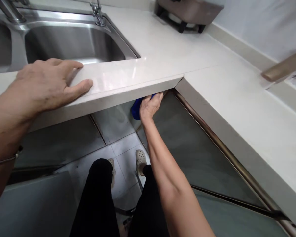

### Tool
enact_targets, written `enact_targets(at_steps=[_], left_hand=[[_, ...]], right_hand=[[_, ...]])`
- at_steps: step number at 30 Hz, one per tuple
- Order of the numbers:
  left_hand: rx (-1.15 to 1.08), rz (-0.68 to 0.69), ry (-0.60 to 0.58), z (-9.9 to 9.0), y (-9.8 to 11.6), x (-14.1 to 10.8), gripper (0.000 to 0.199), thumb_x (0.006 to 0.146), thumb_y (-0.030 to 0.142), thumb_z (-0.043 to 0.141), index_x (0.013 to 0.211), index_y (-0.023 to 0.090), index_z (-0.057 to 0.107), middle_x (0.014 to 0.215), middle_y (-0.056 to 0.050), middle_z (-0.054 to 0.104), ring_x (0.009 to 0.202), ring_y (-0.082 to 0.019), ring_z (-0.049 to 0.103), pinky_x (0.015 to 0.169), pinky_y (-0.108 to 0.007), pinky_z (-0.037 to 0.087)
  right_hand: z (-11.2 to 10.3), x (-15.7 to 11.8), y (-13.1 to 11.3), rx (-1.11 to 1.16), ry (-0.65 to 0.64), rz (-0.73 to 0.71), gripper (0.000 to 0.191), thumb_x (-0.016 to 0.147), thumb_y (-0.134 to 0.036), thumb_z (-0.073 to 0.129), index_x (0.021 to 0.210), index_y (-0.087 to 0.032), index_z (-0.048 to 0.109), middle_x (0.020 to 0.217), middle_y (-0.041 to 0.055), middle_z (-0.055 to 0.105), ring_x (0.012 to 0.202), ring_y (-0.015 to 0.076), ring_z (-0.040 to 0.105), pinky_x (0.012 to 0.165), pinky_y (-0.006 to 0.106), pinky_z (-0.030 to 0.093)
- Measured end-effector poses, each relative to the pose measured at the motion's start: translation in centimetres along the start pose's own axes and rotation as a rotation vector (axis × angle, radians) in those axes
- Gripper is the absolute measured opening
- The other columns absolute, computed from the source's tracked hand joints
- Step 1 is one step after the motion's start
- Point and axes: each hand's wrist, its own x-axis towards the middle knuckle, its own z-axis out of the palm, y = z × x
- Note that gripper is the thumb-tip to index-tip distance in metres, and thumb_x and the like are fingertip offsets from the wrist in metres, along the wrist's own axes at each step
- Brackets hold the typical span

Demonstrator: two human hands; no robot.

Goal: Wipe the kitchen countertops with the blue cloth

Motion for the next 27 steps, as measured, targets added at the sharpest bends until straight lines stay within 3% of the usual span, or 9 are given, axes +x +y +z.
enact_targets(at_steps=[4,9,14,20,23,27], left_hand=[[-0.052,0.008,-0.008,-0.4,0.3,-0.6,0.083,0.083,0.075,0.034,0.147,0.022,0.048,0.141,-0.013,0.053,0.132,-0.050,0.045,0.110,-0.066,0.035],[-0.078,0.013,0.008,-0.6,0.5,-0.9,0.081,0.086,0.071,0.035,0.147,0.018,0.048,0.143,-0.016,0.053,0.133,-0.049,0.044,0.111,-0.066,0.033],[-0.142,0.010,-0.006,-0.5,0.4,-1.3,0.081,0.085,0.072,0.034,0.149,0.023,0.046,0.154,-0.008,0.046,0.139,-0.045,0.037,0.116,-0.063,0.025],[-0.143,-0.007,-0.008,-0.6,0.3,-1.4,0.081,0.082,0.072,0.034,0.150,0.028,0.044,0.149,-0.004,0.053,0.144,-0.040,0.035,0.119,-0.059,0.024],[-0.119,-0.005,0.007,-0.5,0.2,-1.1,0.080,0.080,0.072,0.038,0.148,0.030,0.048,0.148,-0.007,0.054,0.143,-0.041,0.037,0.118,-0.057,0.028],[-0.106,0.018,0.013,-0.4,0.1,-1.0,0.079,0.081,0.070,0.038,0.148,0.030,0.048,0.150,-0.007,0.052,0.143,-0.041,0.038,0.118,-0.058,0.029]], right_hand=[[-1.6,-2.4,-3.2,-0.171,-0.176,-0.018,0.041,0.098,-0.020,0.026,0.124,-0.008,0.054,0.127,0.0227,0.048,0.124,0.0293,0.052,0.097,0.043,0.049],[-4.3,-7.0,-7.1,-0.240,-0.307,-0.155,0.037,0.098,-0.023,0.032,0.123,-0.009,0.056,0.130,0.0227,0.045,0.099,0.0247,0.061,0.080,0.036,0.053],[-6.8,-11.0,-11.6,-0.360,-0.570,-0.280,0.045,0.099,-0.026,0.035,0.138,-0.007,0.045,0.135,0.0241,0.042,0.083,0.0200,0.063,0.072,0.033,0.053],[-8.4,-14.3,-16.4,-0.357,-0.791,-0.407,0.036,0.102,-0.030,0.036,0.128,-0.008,0.048,0.136,0.0239,0.041,0.087,0.0195,0.065,0.071,0.031,0.055],[-8.6,-15.2,-17.2,-0.358,-0.824,-0.456,0.033,0.103,-0.029,0.037,0.125,-0.010,0.050,0.137,0.0235,0.042,0.088,0.0187,0.065,0.069,0.030,0.055],[-8.6,-14.5,-15.4,-0.405,-0.782,-0.598,0.037,0.101,-0.023,0.035,0.132,-0.010,0.050,0.139,0.0230,0.045,0.086,0.0188,0.063,0.065,0.030,0.055]])
